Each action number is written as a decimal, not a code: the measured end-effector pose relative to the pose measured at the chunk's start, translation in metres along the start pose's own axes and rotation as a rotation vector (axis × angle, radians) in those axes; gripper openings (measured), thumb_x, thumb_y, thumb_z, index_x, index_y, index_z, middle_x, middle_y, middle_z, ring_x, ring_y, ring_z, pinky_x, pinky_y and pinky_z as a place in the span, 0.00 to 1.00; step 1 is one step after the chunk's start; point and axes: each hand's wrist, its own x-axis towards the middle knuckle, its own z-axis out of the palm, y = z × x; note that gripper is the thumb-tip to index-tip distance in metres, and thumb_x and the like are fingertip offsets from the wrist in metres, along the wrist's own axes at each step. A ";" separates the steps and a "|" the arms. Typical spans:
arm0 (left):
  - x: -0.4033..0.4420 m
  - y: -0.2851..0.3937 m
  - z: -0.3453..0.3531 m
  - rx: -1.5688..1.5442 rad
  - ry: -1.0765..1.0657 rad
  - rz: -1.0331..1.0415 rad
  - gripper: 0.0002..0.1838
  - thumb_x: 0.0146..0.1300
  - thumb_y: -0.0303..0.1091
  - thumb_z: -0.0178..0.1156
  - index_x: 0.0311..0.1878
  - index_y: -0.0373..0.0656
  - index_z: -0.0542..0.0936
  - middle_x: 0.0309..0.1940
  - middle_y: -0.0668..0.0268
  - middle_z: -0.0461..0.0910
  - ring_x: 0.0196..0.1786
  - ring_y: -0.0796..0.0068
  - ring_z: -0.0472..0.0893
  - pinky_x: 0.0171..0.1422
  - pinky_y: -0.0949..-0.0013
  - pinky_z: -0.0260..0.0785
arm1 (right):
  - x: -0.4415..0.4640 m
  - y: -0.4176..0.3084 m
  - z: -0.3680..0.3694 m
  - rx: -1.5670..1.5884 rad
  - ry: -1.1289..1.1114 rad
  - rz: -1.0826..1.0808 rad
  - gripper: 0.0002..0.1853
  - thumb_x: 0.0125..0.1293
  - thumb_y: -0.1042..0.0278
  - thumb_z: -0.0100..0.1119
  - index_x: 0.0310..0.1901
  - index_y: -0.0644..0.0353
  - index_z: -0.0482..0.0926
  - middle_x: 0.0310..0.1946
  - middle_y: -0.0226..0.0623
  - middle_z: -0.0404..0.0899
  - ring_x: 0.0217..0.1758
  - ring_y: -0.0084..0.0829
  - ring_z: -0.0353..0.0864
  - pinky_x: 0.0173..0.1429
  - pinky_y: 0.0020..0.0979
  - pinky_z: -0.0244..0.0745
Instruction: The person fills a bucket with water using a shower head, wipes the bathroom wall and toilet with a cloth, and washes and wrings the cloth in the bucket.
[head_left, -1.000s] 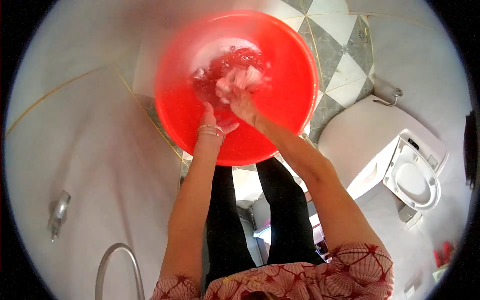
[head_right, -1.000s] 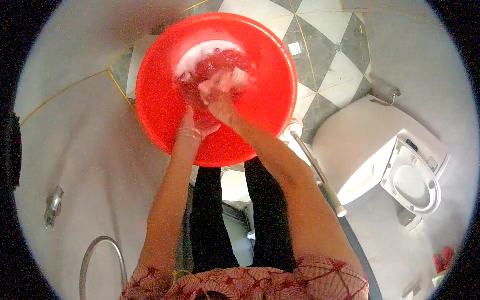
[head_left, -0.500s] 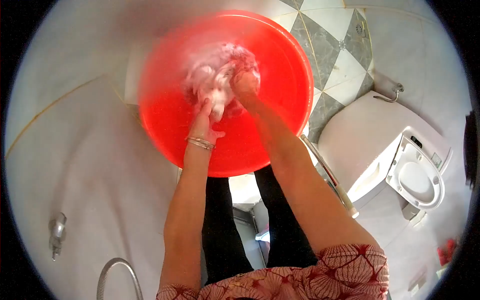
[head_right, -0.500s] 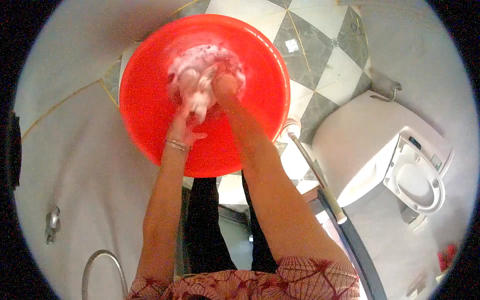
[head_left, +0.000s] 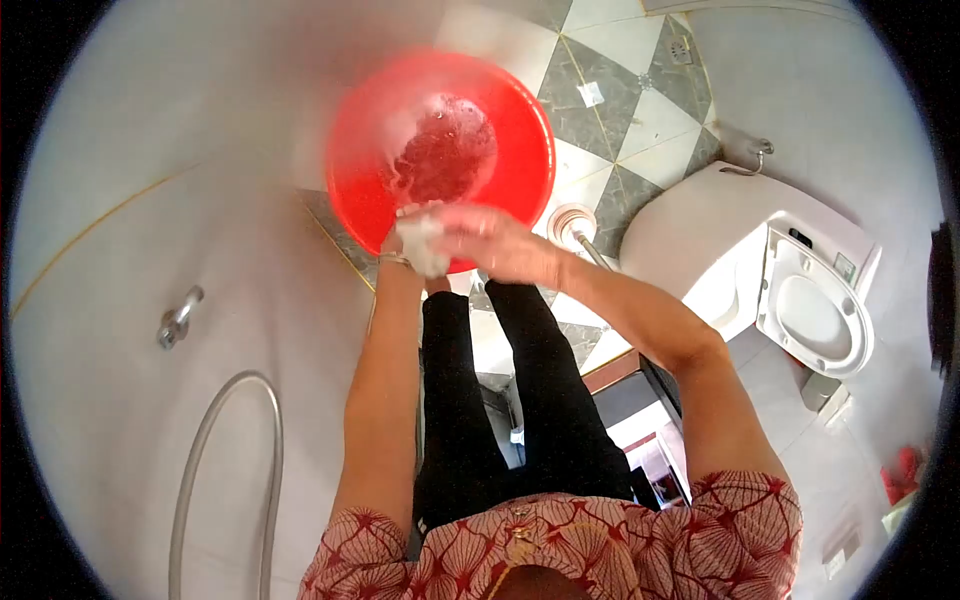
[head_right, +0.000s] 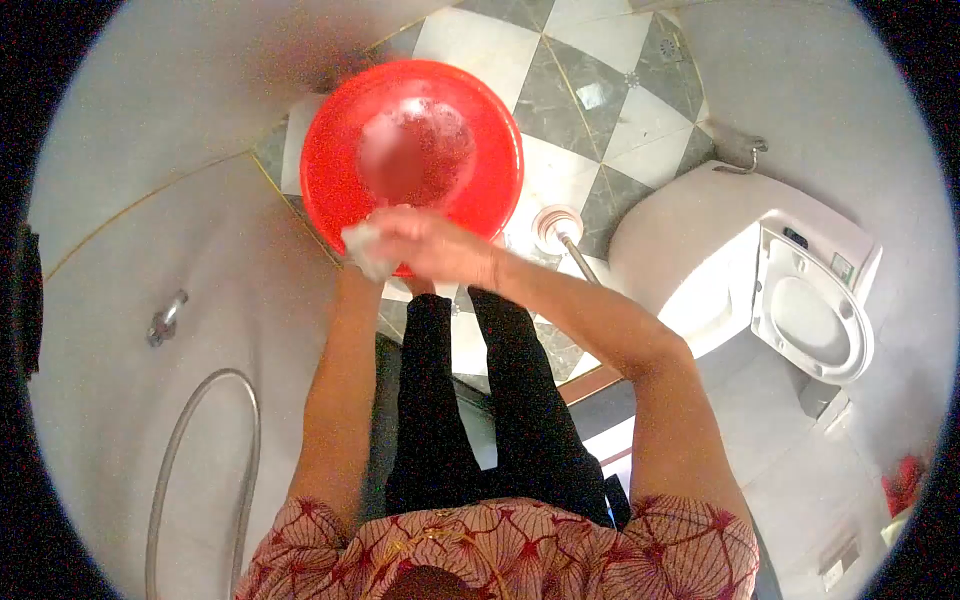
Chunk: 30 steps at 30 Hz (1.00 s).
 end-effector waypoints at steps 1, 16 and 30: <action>-0.013 0.030 0.028 0.010 -0.007 0.005 0.08 0.56 0.39 0.50 0.34 0.45 0.71 0.26 0.65 0.74 0.31 0.68 0.75 0.34 0.67 0.70 | -0.001 -0.018 0.003 0.185 0.114 -0.077 0.09 0.60 0.67 0.45 0.39 0.61 0.71 0.32 0.35 0.75 0.35 0.27 0.75 0.40 0.25 0.70; -0.243 0.267 0.359 -0.244 0.014 -0.182 0.22 0.61 0.36 0.37 0.57 0.37 0.59 0.56 0.53 0.61 0.57 0.57 0.63 0.54 0.51 0.59 | -0.107 -0.111 0.028 0.930 0.274 0.040 0.22 0.62 0.54 0.41 0.54 0.56 0.63 0.49 0.39 0.68 0.52 0.33 0.67 0.56 0.40 0.61; -0.199 0.210 0.299 -0.665 -0.117 -0.322 0.24 0.59 0.50 0.43 0.51 0.43 0.66 0.51 0.60 0.67 0.52 0.62 0.68 0.54 0.56 0.62 | -0.176 -0.181 0.071 -0.666 0.122 -0.373 0.08 0.53 0.68 0.51 0.33 0.58 0.77 0.35 0.31 0.75 0.44 0.31 0.71 0.51 0.31 0.63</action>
